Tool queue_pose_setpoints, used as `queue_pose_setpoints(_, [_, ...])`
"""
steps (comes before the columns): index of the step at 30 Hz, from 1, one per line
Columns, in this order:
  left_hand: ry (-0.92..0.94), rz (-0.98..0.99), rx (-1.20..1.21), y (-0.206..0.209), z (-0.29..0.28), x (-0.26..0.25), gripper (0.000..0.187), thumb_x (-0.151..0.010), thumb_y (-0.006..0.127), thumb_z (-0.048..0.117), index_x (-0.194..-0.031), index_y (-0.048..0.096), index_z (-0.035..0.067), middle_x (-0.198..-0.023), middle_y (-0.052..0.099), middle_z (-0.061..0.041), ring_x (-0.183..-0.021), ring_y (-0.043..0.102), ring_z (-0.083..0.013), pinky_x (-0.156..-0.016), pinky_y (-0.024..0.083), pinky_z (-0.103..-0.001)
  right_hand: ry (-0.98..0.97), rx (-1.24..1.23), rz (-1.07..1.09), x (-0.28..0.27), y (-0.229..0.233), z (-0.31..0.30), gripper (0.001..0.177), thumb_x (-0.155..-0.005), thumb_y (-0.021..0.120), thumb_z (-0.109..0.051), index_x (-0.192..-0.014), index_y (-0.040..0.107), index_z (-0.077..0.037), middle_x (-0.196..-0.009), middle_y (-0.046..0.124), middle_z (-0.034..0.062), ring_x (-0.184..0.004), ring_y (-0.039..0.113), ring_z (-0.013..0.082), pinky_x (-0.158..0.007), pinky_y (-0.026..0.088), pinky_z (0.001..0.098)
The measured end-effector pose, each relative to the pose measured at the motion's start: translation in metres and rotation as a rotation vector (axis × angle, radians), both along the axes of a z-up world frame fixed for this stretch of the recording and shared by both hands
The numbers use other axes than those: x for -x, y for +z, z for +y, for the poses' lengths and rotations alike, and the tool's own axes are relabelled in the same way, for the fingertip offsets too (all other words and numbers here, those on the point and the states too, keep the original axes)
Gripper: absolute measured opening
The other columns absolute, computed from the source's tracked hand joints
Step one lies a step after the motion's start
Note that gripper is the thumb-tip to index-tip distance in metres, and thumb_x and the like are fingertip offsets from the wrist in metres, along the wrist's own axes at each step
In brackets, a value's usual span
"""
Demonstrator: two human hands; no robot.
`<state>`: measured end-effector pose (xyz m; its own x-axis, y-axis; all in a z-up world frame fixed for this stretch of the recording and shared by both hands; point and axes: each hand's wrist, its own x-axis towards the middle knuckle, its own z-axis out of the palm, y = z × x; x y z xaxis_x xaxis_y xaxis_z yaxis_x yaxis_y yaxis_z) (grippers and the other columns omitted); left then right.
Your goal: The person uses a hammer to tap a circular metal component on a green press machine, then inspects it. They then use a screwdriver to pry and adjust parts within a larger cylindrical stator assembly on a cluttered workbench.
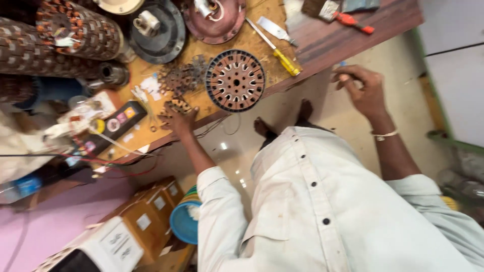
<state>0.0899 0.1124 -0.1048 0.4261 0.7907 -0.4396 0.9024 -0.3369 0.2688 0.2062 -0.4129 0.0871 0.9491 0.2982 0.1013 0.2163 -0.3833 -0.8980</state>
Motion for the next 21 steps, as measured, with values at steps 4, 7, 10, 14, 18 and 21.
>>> queue_pose_setpoints(4, [-0.016,-0.012,0.008,0.007,0.001,0.002,0.134,-0.064,0.094,0.058,-0.163,0.007,0.032,-0.167,-0.006,-0.026,-0.148,0.003,-0.0609,-0.11,0.024,-0.077,-0.035,-0.097,0.054,0.001,-0.004,-0.015,0.013,-0.114,0.061,0.001,-0.122,0.069,0.007,-0.104,0.073,0.0151,-0.089,0.071,0.0183,-0.08,0.058,0.0286])
queue_pose_setpoints(7, [-0.047,0.027,-0.041,0.008,0.012,-0.002,0.126,-0.065,0.094,0.057,-0.161,0.017,0.031,-0.163,0.014,-0.025,-0.145,0.019,-0.0593,-0.11,0.027,-0.076,-0.04,-0.107,0.075,0.005,-0.007,-0.024,0.012,-0.115,0.06,0.003,-0.12,0.068,0.01,-0.105,0.073,0.0166,-0.088,0.072,0.0183,-0.08,0.058,0.0278])
queue_pose_setpoints(10, [-0.053,0.021,-0.107,0.008,0.011,0.007,0.122,-0.064,0.094,0.056,-0.159,0.021,0.031,-0.159,0.026,-0.024,-0.14,0.03,-0.0578,-0.106,0.031,-0.075,-0.052,-0.136,0.126,0.008,-0.017,-0.031,0.012,-0.115,0.059,0.004,-0.12,0.068,0.011,-0.105,0.072,0.0168,-0.09,0.072,0.0184,-0.084,0.059,0.0284])
queue_pose_setpoints(14, [0.042,-0.104,-0.121,0.022,-0.015,0.024,0.124,-0.063,0.094,0.054,-0.16,0.021,0.029,-0.155,0.028,-0.031,-0.136,0.036,-0.0564,-0.109,0.035,-0.067,-0.034,-0.218,0.165,0.002,-0.026,-0.035,0.012,-0.117,0.058,0.003,-0.12,0.067,0.011,-0.106,0.072,0.0155,-0.091,0.072,0.018,-0.083,0.059,0.0271])
queue_pose_setpoints(18, [0.133,-0.286,-0.084,0.053,-0.05,0.05,0.118,-0.066,0.093,0.045,-0.16,0.023,0.026,-0.157,0.024,-0.03,-0.138,0.033,-0.0537,-0.105,0.038,-0.064,0.007,-0.258,0.229,0.004,-0.029,-0.02,0.012,-0.115,0.058,0.003,-0.118,0.067,0.01,-0.104,0.071,0.0142,-0.09,0.071,0.0176,-0.083,0.059,0.0278])
queue_pose_setpoints(21, [0.289,-0.64,0.192,0.077,-0.073,0.067,0.113,-0.066,0.089,0.043,-0.158,0.026,0.024,-0.153,0.033,-0.03,-0.133,0.045,-0.0479,-0.101,0.049,-0.056,0.075,-0.242,0.246,-0.003,-0.018,0.001,0.012,-0.112,0.058,0.004,-0.117,0.068,0.011,-0.104,0.071,0.0151,-0.097,0.07,0.0182,-0.088,0.058,0.0293])
